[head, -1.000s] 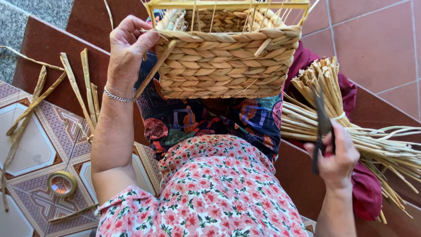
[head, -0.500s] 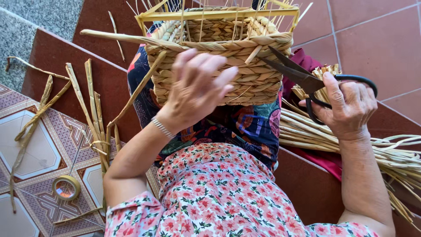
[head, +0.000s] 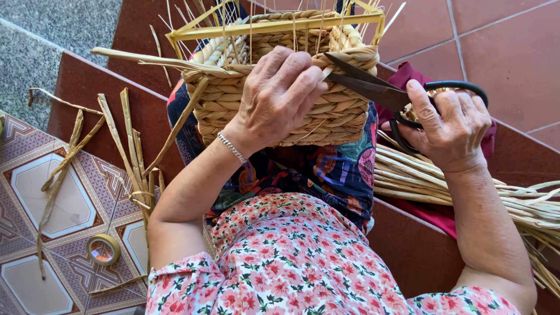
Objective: The person weaves a basket using dried palm leaves, interlacing them through a pre-formed frame. They use shears to trim excess material and continue weaving the sides of the basket.
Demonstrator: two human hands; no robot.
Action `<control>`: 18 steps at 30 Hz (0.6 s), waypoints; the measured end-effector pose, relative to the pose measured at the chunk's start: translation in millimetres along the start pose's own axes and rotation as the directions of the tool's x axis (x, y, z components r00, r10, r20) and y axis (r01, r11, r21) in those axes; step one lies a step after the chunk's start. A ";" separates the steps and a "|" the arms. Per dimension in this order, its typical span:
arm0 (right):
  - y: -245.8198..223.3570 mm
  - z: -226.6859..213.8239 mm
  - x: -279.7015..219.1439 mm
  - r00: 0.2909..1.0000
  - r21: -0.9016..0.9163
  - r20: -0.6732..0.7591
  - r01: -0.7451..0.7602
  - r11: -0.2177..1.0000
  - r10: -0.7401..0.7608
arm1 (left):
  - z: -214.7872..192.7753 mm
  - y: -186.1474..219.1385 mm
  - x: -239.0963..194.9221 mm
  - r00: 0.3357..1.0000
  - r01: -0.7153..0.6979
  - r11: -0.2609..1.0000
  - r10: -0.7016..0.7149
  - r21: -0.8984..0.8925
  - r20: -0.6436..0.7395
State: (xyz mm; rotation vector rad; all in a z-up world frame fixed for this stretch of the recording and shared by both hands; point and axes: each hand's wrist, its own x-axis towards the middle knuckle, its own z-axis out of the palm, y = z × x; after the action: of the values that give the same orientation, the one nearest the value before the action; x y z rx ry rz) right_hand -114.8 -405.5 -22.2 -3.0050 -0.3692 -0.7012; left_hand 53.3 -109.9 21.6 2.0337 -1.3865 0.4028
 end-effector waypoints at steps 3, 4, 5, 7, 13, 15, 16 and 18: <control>-1.3 -2.3 6.0 0.999 0.004 -0.039 0.007 1.000 -0.007 | -2.1 3.6 -3.5 0.999 -0.039 0.997 0.038 0.068 0.023; -2.3 -3.3 5.9 0.998 0.014 -0.055 0.014 1.000 -0.014 | 0.8 1.5 -4.2 0.998 -0.052 0.993 0.049 0.105 0.028; -2.5 -2.5 5.5 0.999 0.006 -0.052 0.016 1.000 -0.016 | 5.6 -2.3 -3.3 0.998 -0.064 0.988 0.060 0.143 0.034; -1.9 0.1 0.9 0.999 -0.015 -0.046 0.015 1.000 -0.016 | 12.5 -3.9 -4.0 0.997 -0.074 0.980 0.070 0.183 0.028; -2.5 7.9 1.9 0.996 0.004 0.075 0.040 0.999 -0.040 | 14.9 -0.9 2.7 0.999 -0.047 0.985 0.047 0.166 0.000; -5.0 7.1 6.6 0.998 0.020 0.040 0.047 0.999 -0.048 | 14.2 -2.9 3.6 0.999 -0.037 0.990 0.038 0.138 -0.005; -6.6 5.9 7.8 0.998 0.031 0.024 0.051 0.998 -0.051 | 16.8 -4.2 4.9 0.999 -0.037 0.987 0.041 0.154 -0.025; -6.7 3.4 7.6 0.996 0.021 0.043 0.074 0.997 -0.075 | 23.5 -6.3 8.0 0.997 -0.036 0.983 0.048 0.183 -0.060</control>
State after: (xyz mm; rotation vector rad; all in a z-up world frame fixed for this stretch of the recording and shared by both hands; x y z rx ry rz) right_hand -108.3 -397.0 -22.1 -3.0061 -0.4892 -0.6333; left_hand 59.9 -129.4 6.4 2.1188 -1.3994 0.6285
